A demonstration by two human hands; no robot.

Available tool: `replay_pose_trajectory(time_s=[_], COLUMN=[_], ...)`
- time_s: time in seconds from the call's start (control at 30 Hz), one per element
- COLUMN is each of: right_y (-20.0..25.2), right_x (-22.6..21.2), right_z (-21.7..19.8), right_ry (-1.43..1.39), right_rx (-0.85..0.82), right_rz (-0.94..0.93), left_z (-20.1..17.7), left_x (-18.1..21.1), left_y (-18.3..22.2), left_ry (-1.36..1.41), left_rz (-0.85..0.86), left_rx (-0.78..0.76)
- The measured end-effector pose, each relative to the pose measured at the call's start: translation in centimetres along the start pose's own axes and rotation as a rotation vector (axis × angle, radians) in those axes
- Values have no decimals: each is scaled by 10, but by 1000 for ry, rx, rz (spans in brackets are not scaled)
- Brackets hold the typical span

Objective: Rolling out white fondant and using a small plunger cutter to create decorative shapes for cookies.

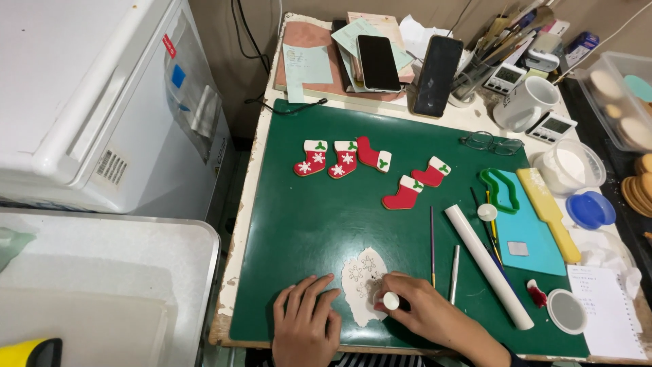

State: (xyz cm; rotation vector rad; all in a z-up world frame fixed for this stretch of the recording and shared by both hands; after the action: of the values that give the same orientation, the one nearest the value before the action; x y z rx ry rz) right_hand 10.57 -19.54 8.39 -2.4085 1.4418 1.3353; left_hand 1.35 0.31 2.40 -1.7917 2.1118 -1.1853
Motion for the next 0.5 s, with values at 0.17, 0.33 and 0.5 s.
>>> replay_pose_trajectory(time_s=[0.17,0.33,0.5], right_y=[3,3,2], right_x=[1,-2,17], right_z=[7,5,14], right_ry=[43,2,55], right_rx=[55,35,89], right_rz=[-46,-70,-118], left_z=[1,0,-2], left_x=[-1,-1,-1], left_y=[0,1,1], left_ry=[4,2,27], left_rz=[-6,-19,-1], left_rx=[-12,-21,-8])
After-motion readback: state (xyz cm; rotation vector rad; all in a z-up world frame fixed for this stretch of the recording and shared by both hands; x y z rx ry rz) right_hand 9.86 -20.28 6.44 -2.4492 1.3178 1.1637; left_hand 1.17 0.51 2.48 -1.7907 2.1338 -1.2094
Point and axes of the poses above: each hand's wrist, its own y-axis away from the middle knuckle, its own z-axis out of the palm, x = y × z, the point moved 2 cm from there along -y, towards the middle knuckle, and after that the axes turned 8 degrees about z, right-handed, at the moved point
